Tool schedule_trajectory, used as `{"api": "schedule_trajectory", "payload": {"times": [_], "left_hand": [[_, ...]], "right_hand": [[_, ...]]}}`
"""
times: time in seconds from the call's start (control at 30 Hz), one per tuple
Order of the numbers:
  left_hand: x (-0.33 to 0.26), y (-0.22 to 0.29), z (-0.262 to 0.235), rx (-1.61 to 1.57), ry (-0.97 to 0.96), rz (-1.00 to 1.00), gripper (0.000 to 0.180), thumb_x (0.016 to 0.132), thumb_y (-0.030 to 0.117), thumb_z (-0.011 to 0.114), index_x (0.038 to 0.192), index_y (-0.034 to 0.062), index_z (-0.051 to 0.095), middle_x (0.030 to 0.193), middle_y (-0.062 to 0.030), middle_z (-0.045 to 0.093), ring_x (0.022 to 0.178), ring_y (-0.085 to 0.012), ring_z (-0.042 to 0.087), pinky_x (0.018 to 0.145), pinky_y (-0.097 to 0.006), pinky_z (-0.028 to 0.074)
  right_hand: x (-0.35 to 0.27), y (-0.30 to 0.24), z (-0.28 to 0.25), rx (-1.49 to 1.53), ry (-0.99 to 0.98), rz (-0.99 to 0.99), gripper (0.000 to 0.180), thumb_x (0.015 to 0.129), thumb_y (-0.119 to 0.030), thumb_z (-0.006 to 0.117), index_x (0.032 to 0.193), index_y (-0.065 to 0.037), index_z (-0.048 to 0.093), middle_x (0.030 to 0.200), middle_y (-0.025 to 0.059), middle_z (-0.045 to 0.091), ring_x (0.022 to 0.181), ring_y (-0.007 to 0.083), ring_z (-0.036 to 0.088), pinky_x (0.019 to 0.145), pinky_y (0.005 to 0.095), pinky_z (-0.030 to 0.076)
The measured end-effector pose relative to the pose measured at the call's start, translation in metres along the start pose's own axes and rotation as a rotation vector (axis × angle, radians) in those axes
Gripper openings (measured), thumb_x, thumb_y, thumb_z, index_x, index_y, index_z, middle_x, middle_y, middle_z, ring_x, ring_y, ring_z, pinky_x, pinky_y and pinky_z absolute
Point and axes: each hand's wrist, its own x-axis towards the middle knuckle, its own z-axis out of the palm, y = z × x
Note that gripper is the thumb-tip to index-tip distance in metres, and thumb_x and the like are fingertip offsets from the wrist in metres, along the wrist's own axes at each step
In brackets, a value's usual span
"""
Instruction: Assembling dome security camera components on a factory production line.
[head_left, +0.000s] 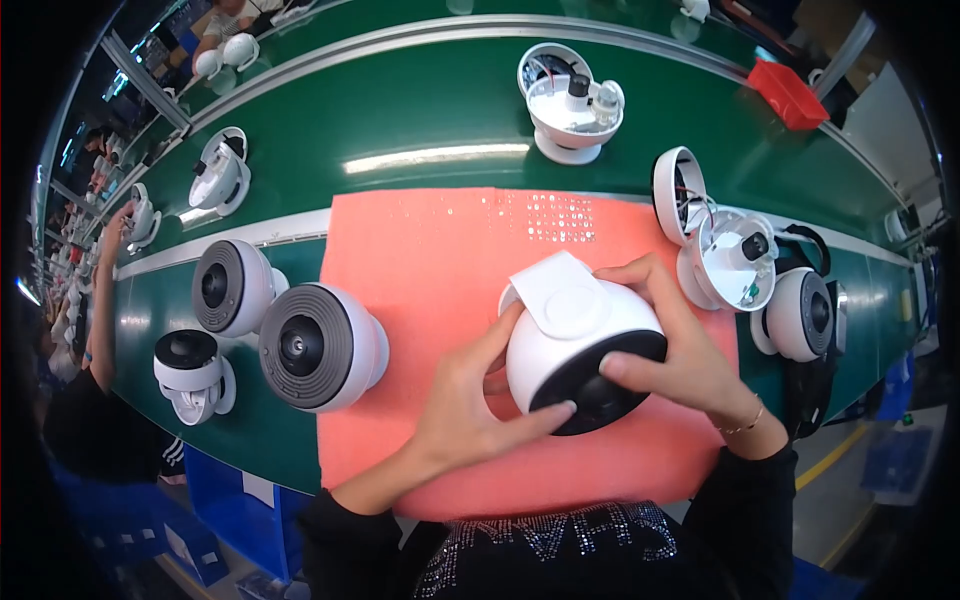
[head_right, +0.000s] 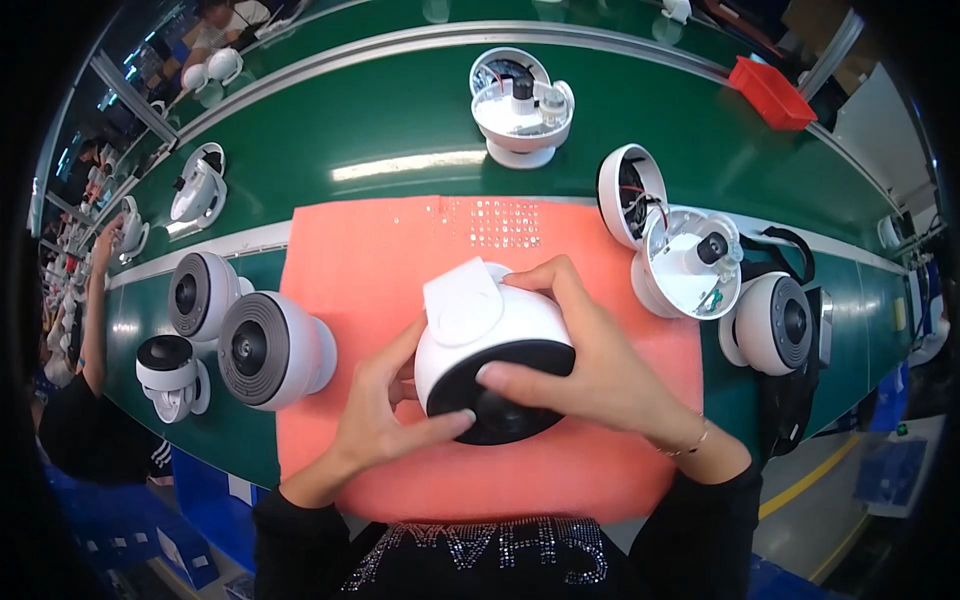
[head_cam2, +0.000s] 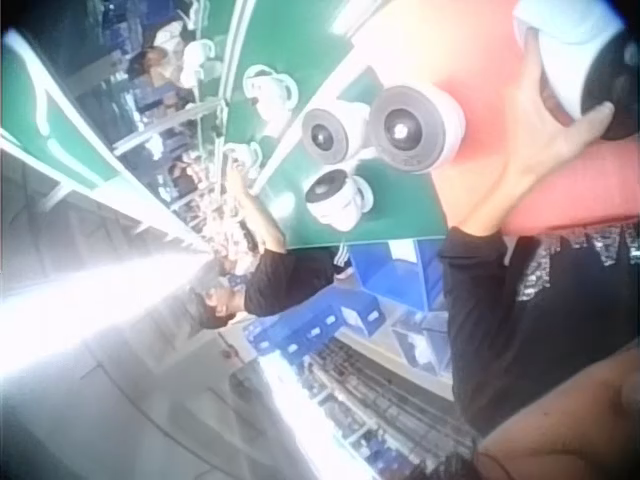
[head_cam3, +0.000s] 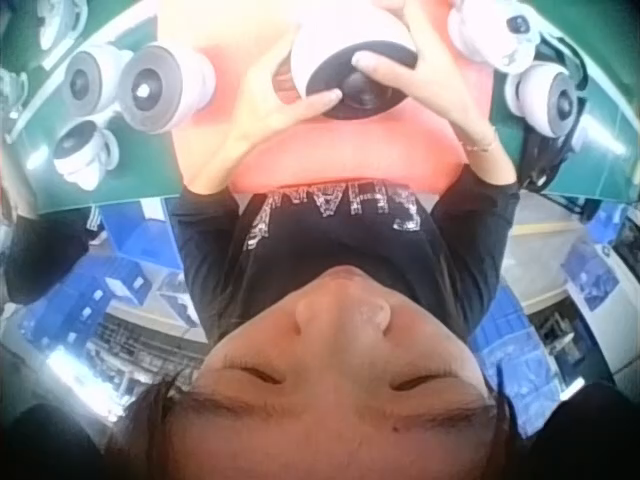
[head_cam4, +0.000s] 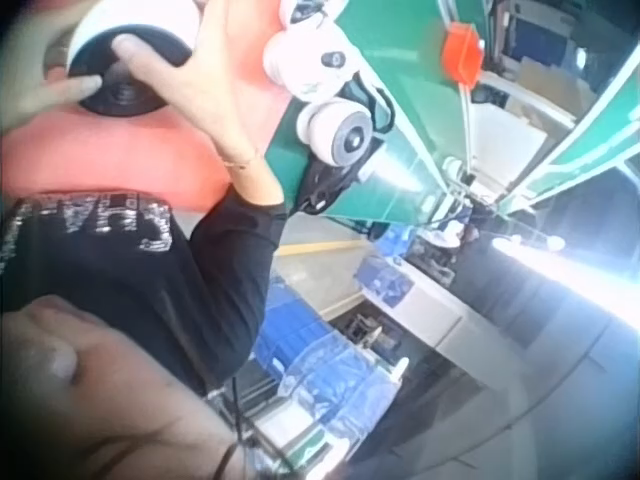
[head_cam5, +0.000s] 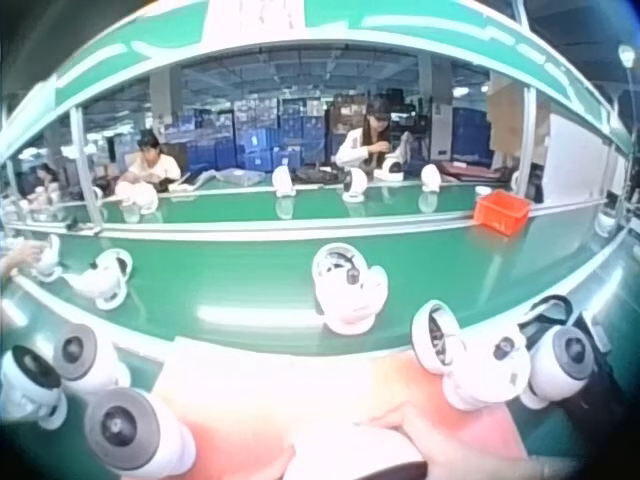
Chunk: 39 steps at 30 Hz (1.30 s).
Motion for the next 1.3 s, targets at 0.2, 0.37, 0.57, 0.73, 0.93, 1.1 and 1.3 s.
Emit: {"api": "schedule_trajectory", "payload": {"times": [0.2,0.37,0.57,0.73,0.93,1.1,1.3], "left_hand": [[-0.006,0.022,-0.003,0.362,0.153,0.319,0.083,0.064,0.017,0.074,0.128,-0.0112,0.030,0.105,-0.0212,0.058,0.095,-0.0269,0.060,0.077,-0.035,0.052],[0.019,0.021,-0.015,0.141,0.187,0.267,0.086,0.064,0.015,0.074,0.131,-0.0091,0.026,0.113,-0.0183,0.054,0.100,-0.0222,0.057,0.080,-0.031,0.050],[0.047,-0.008,-0.045,-0.826,0.183,0.504,0.073,0.071,0.040,0.060,0.129,0.0046,0.034,0.126,-0.0112,0.045,0.113,-0.0285,0.047,0.095,-0.045,0.039],[0.101,0.000,-0.042,-0.782,0.238,0.741,0.082,0.069,0.059,0.050,0.132,0.0100,0.031,0.130,-0.0120,0.039,0.116,-0.0326,0.043,0.094,-0.048,0.039],[0.115,-0.004,-0.048,-0.741,0.362,0.805,0.078,0.072,0.057,0.046,0.132,0.0101,0.030,0.129,-0.0134,0.040,0.115,-0.0336,0.044,0.092,-0.047,0.042],[0.129,-0.010,-0.055,-0.779,0.469,0.742,0.071,0.072,0.056,0.046,0.128,0.0115,0.038,0.126,-0.0113,0.044,0.113,-0.0320,0.046,0.091,-0.047,0.042],[0.145,0.001,-0.066,-0.798,0.387,0.171,0.050,0.082,0.039,0.056,0.120,0.0082,0.044,0.116,-0.0088,0.050,0.105,-0.0218,0.052,0.086,-0.036,0.046]], "right_hand": [[0.020,-0.003,0.000,-0.253,0.134,-0.457,0.063,0.056,-0.030,0.083,0.095,0.001,0.045,0.094,0.0163,0.059,0.088,0.0238,0.060,0.074,0.0319,0.047],[0.040,-0.012,-0.003,0.039,0.121,-0.352,0.063,0.063,-0.029,0.077,0.109,-0.005,0.041,0.104,0.0117,0.053,0.100,0.0217,0.052,0.084,0.0313,0.042],[0.050,-0.041,0.027,0.140,0.027,-0.599,0.099,0.065,-0.027,0.075,0.140,-0.007,0.012,0.133,0.0205,0.032,0.120,0.0308,0.041,0.098,0.0404,0.036],[0.060,-0.056,0.038,-0.044,0.226,-0.688,0.098,0.063,-0.019,0.076,0.139,-0.003,0.014,0.126,0.0203,0.042,0.116,0.0267,0.046,0.096,0.0362,0.039],[0.080,-0.047,0.034,-0.157,0.361,-0.590,0.087,0.062,-0.021,0.076,0.132,0.002,0.031,0.112,0.0213,0.053,0.103,0.0257,0.056,0.085,0.0349,0.048],[0.107,-0.027,0.037,0.073,0.374,-0.585,0.085,0.062,-0.021,0.076,0.131,0.001,0.033,0.116,0.0182,0.051,0.105,0.0246,0.054,0.084,0.0369,0.049],[0.159,-0.002,0.018,0.701,0.333,-0.073,0.074,0.072,-0.042,0.069,0.128,-0.007,0.035,0.110,0.0113,0.048,0.097,0.0209,0.051,0.083,0.0348,0.042]]}}
